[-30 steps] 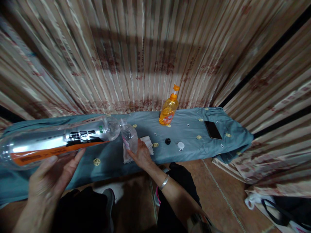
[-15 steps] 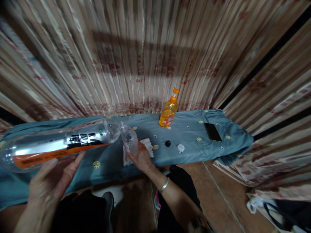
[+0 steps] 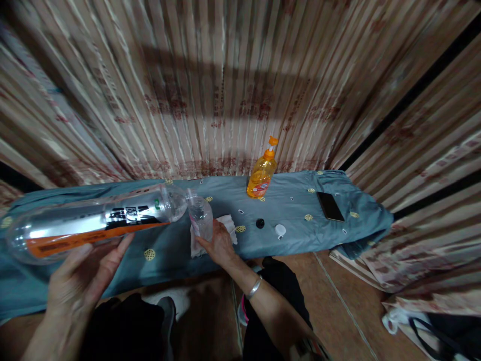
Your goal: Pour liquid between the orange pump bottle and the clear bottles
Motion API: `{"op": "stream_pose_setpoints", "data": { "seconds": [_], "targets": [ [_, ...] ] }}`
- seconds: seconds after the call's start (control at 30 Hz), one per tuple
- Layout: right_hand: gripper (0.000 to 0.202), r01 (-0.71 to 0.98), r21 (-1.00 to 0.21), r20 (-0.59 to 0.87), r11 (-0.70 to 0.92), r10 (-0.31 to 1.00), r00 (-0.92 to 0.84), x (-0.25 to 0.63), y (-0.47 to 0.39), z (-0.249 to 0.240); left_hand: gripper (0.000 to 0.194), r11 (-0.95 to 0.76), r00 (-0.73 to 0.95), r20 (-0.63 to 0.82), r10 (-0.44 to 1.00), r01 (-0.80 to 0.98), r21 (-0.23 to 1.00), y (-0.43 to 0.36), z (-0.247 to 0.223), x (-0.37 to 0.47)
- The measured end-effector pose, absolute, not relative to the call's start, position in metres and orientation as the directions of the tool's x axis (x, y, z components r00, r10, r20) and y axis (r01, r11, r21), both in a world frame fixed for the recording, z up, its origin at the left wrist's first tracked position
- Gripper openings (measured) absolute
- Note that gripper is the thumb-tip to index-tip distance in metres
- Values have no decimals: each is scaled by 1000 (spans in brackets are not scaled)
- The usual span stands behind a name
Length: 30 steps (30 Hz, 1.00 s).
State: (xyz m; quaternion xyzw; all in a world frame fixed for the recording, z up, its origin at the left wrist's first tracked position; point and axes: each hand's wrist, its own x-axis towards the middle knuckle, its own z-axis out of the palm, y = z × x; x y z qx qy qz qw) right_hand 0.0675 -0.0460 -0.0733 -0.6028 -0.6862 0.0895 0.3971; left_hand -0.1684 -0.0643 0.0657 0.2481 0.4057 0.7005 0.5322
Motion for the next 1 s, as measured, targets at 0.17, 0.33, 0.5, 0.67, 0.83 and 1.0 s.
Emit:
{"op": "stream_pose_setpoints", "data": {
  "seconds": [0.17, 0.33, 0.5, 0.67, 0.83, 1.0],
  "targets": [
    [47, 771, -594, 406, 230, 913, 41, 67, -46, -69, 49, -93, -318, -107, 942, -553, 828, -65, 67, -168],
    [49, 774, -591, 404, 227, 914, 40, 68, -47, -65, 47, -94, -319, -109, 942, -558, 825, -66, 67, -171],
    [50, 781, -587, 381, 214, 924, 33, 68, -47, -67, 50, -88, -320, -118, 940, -561, 823, -65, 67, -171],
    [49, 779, -584, 415, 229, 909, 44, 67, -47, -70, 50, -94, -319, -110, 941, -561, 822, -66, 69, -169],
    [50, 755, -606, 422, 251, 906, 38, 68, -45, -72, 47, -94, -315, -104, 943, -555, 826, -66, 69, -168],
    [50, 742, -629, 400, 233, 915, 52, 68, -44, -74, 43, -93, -305, -94, 948, -545, 833, -67, 69, -169]
  ]
}}
